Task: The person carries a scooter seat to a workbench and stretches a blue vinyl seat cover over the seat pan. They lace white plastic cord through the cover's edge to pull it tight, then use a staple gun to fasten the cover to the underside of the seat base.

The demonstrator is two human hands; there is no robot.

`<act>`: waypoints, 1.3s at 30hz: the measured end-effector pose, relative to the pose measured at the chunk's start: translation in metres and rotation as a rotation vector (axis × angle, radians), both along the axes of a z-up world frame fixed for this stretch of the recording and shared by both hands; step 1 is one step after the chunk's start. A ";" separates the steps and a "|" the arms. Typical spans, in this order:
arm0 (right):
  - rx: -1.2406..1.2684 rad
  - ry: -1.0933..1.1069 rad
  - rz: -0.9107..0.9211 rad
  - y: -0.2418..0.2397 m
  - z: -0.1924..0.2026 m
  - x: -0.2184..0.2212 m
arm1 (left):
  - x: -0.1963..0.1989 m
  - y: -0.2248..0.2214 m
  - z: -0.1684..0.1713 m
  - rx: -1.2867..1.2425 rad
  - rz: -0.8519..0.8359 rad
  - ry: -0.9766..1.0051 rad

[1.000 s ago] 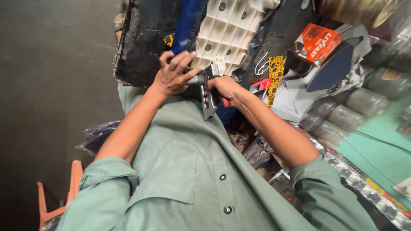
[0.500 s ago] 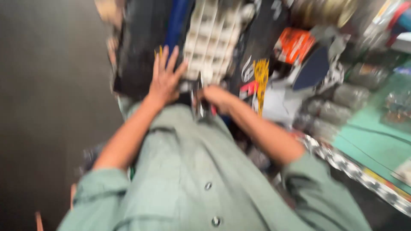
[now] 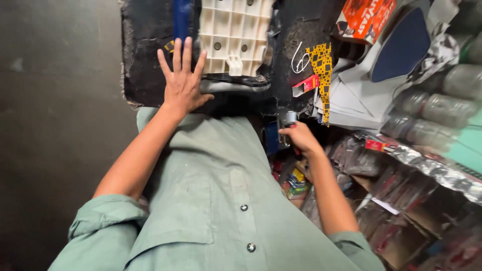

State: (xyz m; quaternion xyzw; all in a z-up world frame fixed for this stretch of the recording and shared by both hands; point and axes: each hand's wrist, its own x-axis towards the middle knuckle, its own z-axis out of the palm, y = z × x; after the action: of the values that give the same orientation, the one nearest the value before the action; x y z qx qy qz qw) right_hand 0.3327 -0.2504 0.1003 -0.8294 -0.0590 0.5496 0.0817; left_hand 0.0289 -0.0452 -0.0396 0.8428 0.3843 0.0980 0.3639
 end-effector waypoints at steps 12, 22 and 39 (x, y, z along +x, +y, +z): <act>0.766 -0.738 0.606 0.037 -0.103 0.013 | 0.100 -0.048 -0.034 0.544 -0.169 0.225; 1.114 -0.260 1.185 0.124 0.000 0.045 | 0.116 0.015 0.143 0.137 -0.283 0.230; 1.174 -0.454 0.474 0.163 0.029 0.028 | 0.139 0.074 0.150 0.030 -0.204 -0.283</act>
State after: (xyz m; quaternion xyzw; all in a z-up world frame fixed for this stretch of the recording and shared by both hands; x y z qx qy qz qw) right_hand 0.3604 -0.0876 0.1293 -0.7071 -0.5440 0.2412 0.3819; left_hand 0.1680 0.0286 0.1108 0.8606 0.2405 0.1839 0.4096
